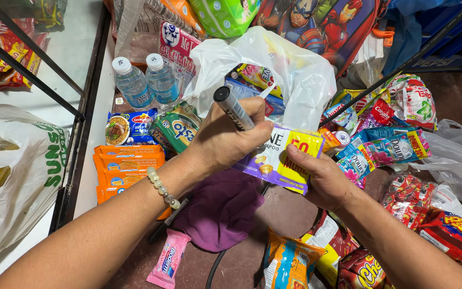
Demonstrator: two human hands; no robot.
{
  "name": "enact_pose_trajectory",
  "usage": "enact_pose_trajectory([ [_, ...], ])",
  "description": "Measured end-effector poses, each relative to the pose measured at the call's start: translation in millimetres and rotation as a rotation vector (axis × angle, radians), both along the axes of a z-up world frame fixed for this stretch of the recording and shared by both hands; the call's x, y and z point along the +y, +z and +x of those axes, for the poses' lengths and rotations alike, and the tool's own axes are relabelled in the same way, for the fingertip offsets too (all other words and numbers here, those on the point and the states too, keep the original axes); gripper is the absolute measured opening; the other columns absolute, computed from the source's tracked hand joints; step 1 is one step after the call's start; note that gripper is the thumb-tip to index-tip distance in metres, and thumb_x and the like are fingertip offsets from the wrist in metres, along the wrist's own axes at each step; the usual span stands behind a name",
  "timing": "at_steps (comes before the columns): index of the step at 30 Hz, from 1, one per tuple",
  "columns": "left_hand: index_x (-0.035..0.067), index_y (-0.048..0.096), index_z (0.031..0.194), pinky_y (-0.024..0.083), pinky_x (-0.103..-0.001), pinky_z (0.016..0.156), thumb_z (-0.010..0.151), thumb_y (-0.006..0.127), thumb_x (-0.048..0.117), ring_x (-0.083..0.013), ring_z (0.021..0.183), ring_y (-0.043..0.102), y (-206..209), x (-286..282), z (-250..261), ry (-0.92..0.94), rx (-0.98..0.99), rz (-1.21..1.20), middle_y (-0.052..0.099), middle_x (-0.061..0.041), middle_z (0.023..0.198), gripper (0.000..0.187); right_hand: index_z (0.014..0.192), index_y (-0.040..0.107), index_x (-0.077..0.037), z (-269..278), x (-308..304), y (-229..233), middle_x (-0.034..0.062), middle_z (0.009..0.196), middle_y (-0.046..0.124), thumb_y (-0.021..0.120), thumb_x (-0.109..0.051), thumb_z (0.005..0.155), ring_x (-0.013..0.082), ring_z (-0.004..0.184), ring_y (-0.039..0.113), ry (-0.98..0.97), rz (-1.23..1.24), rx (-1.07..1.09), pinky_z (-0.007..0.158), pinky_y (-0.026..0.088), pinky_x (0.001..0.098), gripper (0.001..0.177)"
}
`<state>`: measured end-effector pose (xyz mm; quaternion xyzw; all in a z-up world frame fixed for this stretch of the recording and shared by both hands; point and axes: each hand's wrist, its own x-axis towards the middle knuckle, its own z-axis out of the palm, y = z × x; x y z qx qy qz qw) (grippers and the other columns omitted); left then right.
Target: The person uses a black marker to write on the packaging of various grocery items, including toothpaste, detergent, shampoo, and soap. They pick up each item from a plastic bag, write on it, and place it on the table.
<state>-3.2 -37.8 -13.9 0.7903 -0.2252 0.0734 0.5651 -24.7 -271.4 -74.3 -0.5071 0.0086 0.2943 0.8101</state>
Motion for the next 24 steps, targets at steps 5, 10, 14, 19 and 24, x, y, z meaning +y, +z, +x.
enact_pose_trajectory([
  [5,0.004,0.056,0.072,0.041,-0.034,0.049,0.089,0.069,0.022,-0.0099,0.051,0.05,-1,-2,1,-0.016,-0.01,0.048,0.051,-0.003,0.057,0.028,0.131,0.06,0.0,-1,0,4,0.0128,0.116,0.071,0.061,-0.034,0.098,0.0244,0.105,0.071,-0.003,-0.02,0.01,0.092,0.056,0.0433,0.047],
  [10,0.008,0.061,0.076,0.046,-0.031,0.052,0.095,0.07,0.028,-0.0075,0.058,0.056,2,-6,8,-0.06,0.258,-0.289,0.06,0.003,0.066,0.029,0.128,0.063,-0.002,0,-9,2,0.0108,0.114,0.073,0.064,-0.031,0.095,0.0221,0.103,0.071,-0.069,-0.048,-0.033,0.091,0.056,0.04,0.044],
  [14,0.008,0.061,0.078,0.05,-0.029,0.05,0.095,0.07,0.037,-0.0069,0.057,0.057,4,-28,20,-0.019,0.246,-0.299,0.057,0.002,0.066,0.035,0.123,0.062,-0.004,0,-32,-5,0.0078,0.108,0.071,0.068,-0.023,0.095,0.0197,0.098,0.07,-0.283,-0.086,-0.09,0.088,0.057,0.0381,0.034],
  [19,0.006,0.064,0.08,0.045,-0.027,0.057,0.097,0.07,0.039,-0.0052,0.064,0.053,9,-79,42,-0.139,0.163,-0.224,0.06,0.002,0.067,0.038,0.115,0.064,-0.005,-2,-88,-7,0.0059,0.101,0.073,0.065,-0.016,0.094,0.0177,0.088,0.071,-0.584,-0.115,-0.082,0.076,0.057,0.0337,0.024],
  [24,0.006,0.066,0.078,0.043,-0.027,0.054,0.094,0.07,0.04,-0.0054,0.061,0.051,11,-131,60,-0.186,0.169,-0.192,0.059,0.003,0.064,0.038,0.112,0.062,-0.008,9,-150,-13,0.0032,0.094,0.068,0.066,-0.018,0.1,0.0137,0.074,0.067,-0.884,-0.225,-0.118,0.055,0.052,0.0304,0.017],
])
